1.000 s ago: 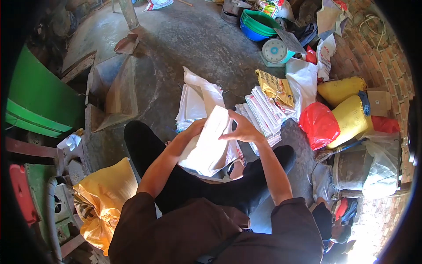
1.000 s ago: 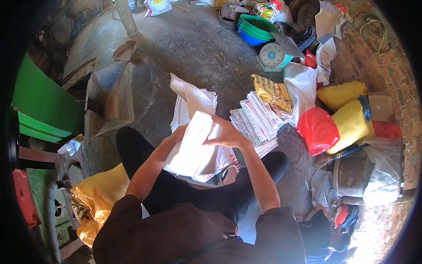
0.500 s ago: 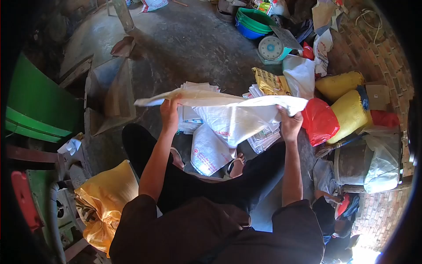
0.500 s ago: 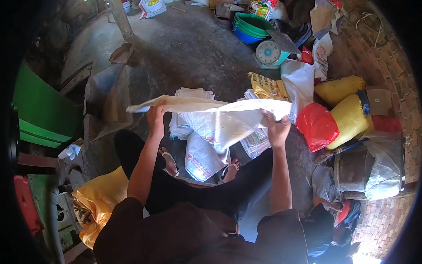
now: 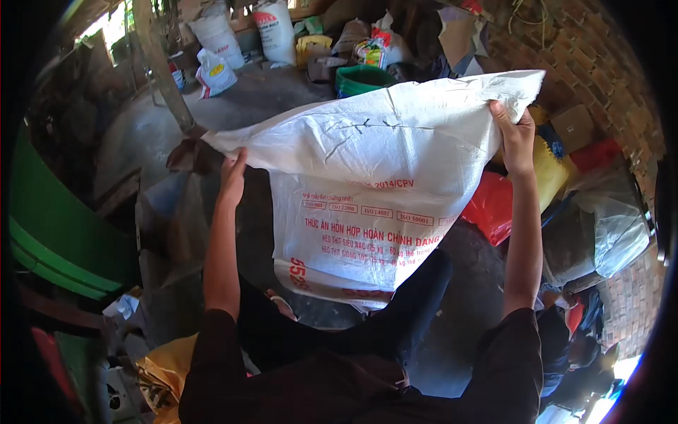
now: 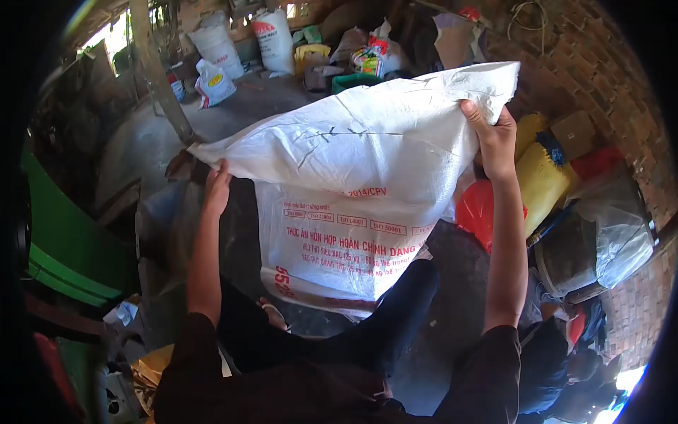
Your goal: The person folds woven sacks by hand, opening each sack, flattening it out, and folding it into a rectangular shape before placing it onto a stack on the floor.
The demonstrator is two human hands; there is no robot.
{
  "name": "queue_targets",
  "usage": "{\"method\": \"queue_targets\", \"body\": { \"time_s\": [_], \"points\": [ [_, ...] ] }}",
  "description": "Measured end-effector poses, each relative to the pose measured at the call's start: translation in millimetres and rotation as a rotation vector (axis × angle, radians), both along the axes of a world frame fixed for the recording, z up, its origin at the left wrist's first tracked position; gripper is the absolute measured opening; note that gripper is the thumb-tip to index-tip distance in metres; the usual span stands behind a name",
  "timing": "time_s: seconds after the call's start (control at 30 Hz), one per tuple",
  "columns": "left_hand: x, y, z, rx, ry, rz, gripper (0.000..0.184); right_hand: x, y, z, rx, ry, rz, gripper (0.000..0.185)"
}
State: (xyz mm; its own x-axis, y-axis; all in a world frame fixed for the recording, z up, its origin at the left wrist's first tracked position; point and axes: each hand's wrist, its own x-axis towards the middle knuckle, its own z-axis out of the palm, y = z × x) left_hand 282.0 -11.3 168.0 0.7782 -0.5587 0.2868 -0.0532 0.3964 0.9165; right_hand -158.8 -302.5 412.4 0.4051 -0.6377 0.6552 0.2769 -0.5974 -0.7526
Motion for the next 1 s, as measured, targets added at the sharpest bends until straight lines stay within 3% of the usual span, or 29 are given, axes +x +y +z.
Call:
{"method": "queue_targets", "body": {
  "time_s": [0.03, 0.1, 0.17, 0.27, 0.37, 0.47, 0.53, 0.6, 0.67, 0.77, 0.87, 0.97, 1.0],
  "points": [
    [11, -14, 6, -0.039, 0.122, -0.211, 0.078, -5, -5, 7, 0.007, 0.015, -0.011, 0.026],
    [47, -32, 6, 0.152, 0.163, -0.057, 0.066, -14, -7, 15, -0.006, 0.063, -0.062, 0.028],
    [30, -53, 57, 0.017, 0.098, 0.163, 0.052, -30, -27, 26, 0.014, 0.084, -0.133, 0.031],
    [62, -63, 112, 0.033, -0.051, 0.068, 0.054, -52, -53, 34, 0.022, 0.077, -0.25, 0.035],
    [52, -59, 185, -0.059, -0.216, 0.193, 0.047, -62, -73, 40, 0.076, 0.066, -0.262, 0.038],
    [73, -59, 222, -0.167, -0.199, 0.222, 0.047, -68, -83, 49, 0.14, -0.039, -0.115, 0.04],
    [37, -47, 250, -0.251, -0.164, 0.311, 0.044, -68, -80, 52, 0.121, -0.071, -0.162, 0.039],
    [34, -35, 247, -0.342, -0.187, 0.305, 0.039, -70, -62, 50, 0.128, -0.107, -0.209, 0.035],
    [64, -28, 254, -0.227, -0.226, 0.382, 0.036, -79, -67, 52, 0.085, -0.118, -0.246, 0.041],
    [55, -13, 280, -0.351, -0.333, 0.435, 0.035, -82, -60, 64, 0.067, -0.175, -0.263, 0.051],
    [30, 0, 303, -0.41, -0.362, 0.453, 0.046, -80, -50, 83, -0.014, -0.255, -0.255, 0.052],
    [34, 24, 250, -0.508, -0.265, 0.225, 0.059, -67, -26, 109, 0.073, -0.231, -0.249, 0.058],
    [16, 31, 213, -0.359, 0.001, 0.101, 0.063, -61, -14, 115, 0.078, -0.192, -0.247, 0.055]
  ]
}}
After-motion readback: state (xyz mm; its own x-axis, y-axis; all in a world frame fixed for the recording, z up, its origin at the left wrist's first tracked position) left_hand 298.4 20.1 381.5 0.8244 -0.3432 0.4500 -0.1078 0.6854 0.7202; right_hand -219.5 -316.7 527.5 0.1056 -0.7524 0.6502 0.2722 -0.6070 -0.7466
